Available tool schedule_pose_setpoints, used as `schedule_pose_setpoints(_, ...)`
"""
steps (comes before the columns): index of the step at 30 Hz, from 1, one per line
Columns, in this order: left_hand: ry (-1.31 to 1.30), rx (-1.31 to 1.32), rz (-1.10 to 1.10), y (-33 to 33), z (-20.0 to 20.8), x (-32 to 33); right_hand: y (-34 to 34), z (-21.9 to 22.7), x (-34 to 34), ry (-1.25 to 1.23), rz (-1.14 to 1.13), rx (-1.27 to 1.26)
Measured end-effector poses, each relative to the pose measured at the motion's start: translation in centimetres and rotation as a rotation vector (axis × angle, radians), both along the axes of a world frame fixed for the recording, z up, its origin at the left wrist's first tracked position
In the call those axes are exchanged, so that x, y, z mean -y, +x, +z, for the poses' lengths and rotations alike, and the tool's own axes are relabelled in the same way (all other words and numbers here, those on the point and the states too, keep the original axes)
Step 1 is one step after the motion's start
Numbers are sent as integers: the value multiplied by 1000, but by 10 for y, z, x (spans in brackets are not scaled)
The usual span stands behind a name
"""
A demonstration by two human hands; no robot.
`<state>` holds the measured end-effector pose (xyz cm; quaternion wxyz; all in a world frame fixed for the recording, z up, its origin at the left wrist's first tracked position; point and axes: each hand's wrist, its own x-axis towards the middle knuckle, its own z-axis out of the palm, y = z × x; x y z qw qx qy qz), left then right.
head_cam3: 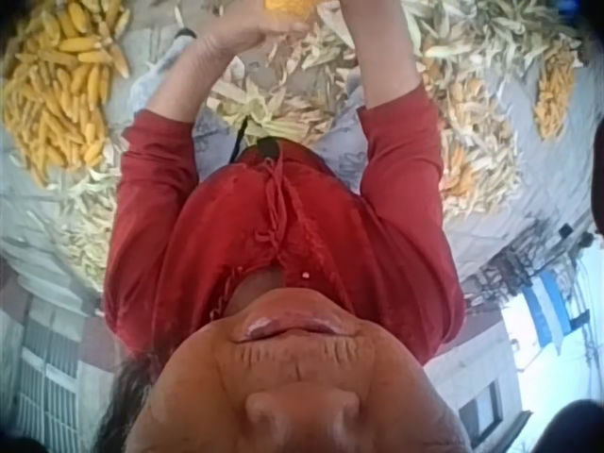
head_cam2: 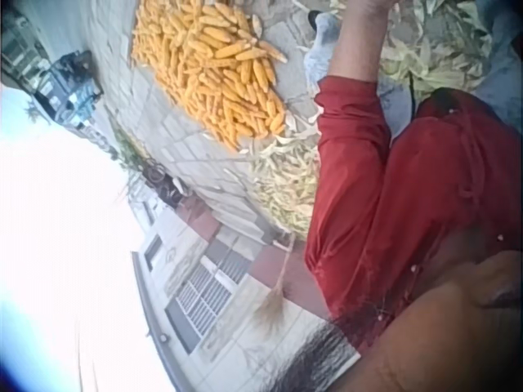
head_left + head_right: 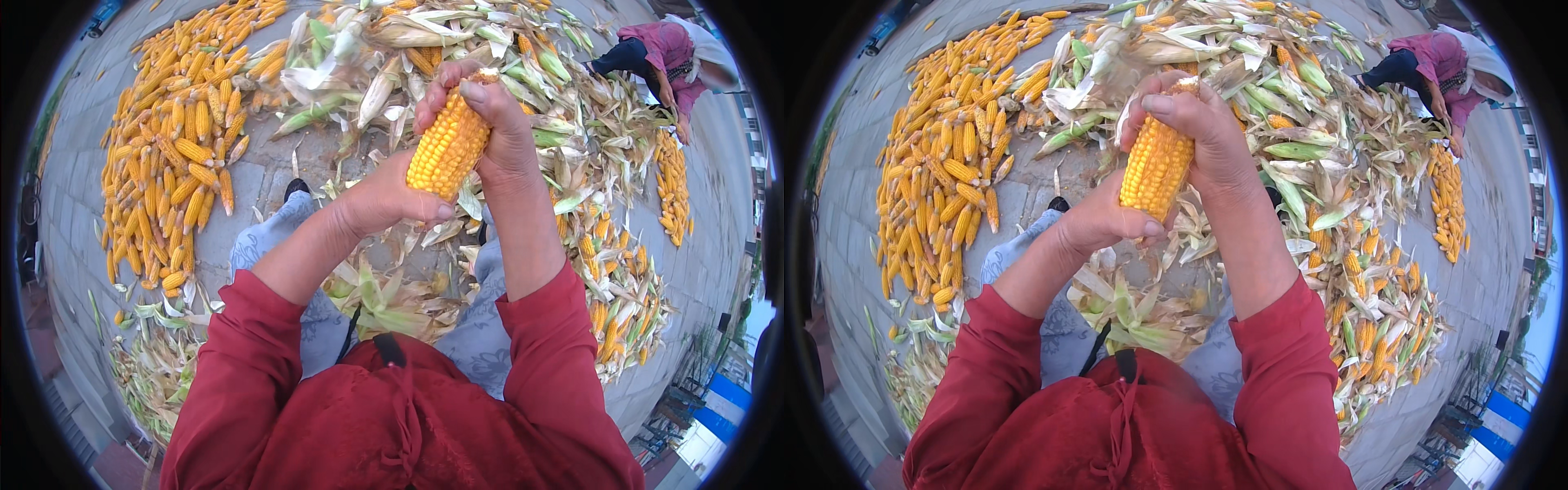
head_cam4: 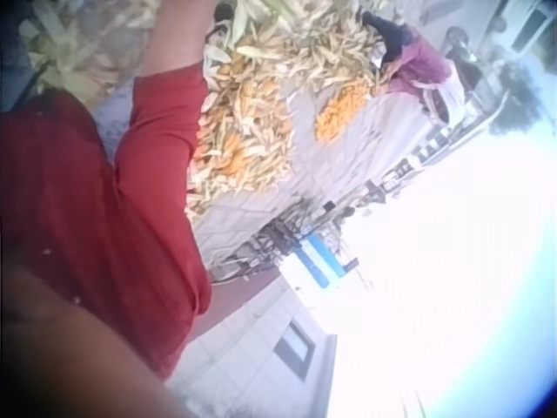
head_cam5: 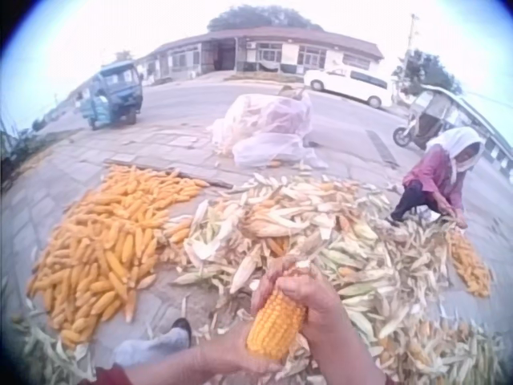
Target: The person sits on the ground and shucks corn cobs by hand, removing husks and silk. Shucked cobs are placed in a pile to the left, while husks accumulate nearby. Another person works in the background.
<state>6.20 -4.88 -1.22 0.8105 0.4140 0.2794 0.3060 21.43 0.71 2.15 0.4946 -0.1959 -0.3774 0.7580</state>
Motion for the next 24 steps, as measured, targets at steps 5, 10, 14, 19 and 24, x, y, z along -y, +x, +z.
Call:
schedule_pose_setpoints(5,370,-465,312,6,-13,-9,-13,-7,-4,-232,-415,247)
schedule_pose_setpoints(10,606,-1172,366,10,-2,-11,-29,-33,-8,-373,-763,216)
schedule_pose_setpoints(14,540,-806,294,-1,-2,-16,-23,-31,-9,-198,-631,359)
schedule_pose_setpoints(19,95,-133,113,-10,-1,-9,-13,-3,3,-44,-359,273)
schedule_pose_setpoints(24,14,94,-25,-16,2,-15,-12,2,2,-57,-330,22)
